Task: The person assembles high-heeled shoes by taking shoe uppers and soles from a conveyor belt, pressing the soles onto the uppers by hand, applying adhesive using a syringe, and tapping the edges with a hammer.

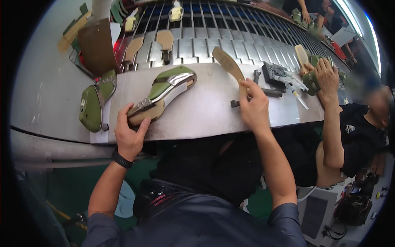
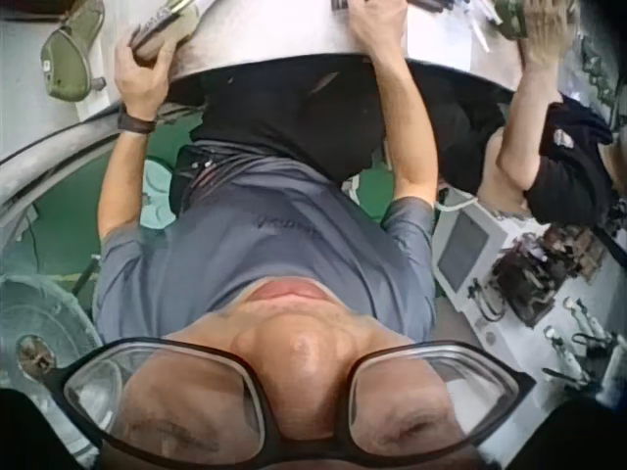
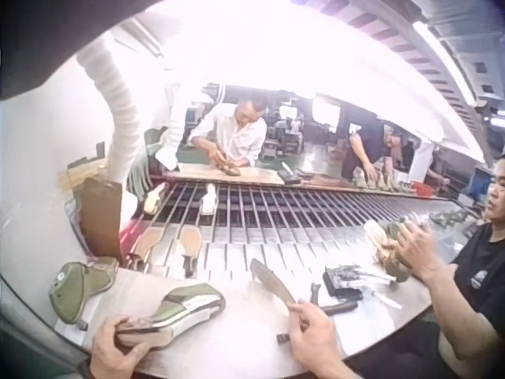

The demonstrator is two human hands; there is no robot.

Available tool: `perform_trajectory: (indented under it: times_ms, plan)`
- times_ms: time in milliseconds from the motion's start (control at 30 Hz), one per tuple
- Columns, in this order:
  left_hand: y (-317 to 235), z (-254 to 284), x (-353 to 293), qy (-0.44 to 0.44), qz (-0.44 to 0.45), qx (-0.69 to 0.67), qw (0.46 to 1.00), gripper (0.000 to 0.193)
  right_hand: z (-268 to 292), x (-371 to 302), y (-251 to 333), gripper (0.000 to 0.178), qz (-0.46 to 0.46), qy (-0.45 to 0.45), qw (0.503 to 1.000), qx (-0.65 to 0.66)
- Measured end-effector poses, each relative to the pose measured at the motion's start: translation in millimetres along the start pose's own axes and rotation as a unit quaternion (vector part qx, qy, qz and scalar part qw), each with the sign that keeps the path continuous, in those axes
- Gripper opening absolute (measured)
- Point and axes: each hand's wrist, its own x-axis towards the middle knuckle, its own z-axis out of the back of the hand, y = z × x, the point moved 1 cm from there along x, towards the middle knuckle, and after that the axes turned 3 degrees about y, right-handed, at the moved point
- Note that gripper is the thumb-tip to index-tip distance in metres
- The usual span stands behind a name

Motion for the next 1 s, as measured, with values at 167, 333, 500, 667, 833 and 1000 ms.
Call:
perform_trajectory:
  times_ms: [167,333,500,667,833,1000]
  plan:
    - [-1.6,13.4,5.2,0.023,0.088,-0.045,0.995,0.039,-12.9,1.9,7.6,0.026,-0.252,0.070,0.907,0.330]
    - [-30.1,20.4,4.6,-0.027,-0.265,0.051,0.963,0.050,1.1,-11.9,-1.4,0.023,-0.092,-0.040,0.984,0.150]
    - [-34.7,-15.2,-27.4,0.068,-0.315,-0.005,0.947,0.044,-12.8,8.6,29.7,0.038,-0.128,0.126,0.882,0.435]
    - [-34.8,-33.1,-33.9,0.089,-0.303,-0.027,0.948,0.044,-29.4,-0.9,24.4,0.046,-0.183,0.139,0.909,0.347]
    - [-24.6,-26.8,-4.0,0.174,-0.338,-0.016,0.925,0.050,-34.3,12.2,23.6,0.045,-0.200,0.150,0.920,0.301]
    - [-25.2,-29.6,-4.8,0.190,-0.350,-0.017,0.917,0.045,-34.3,-7.2,16.8,0.026,-0.102,0.019,0.960,0.260]
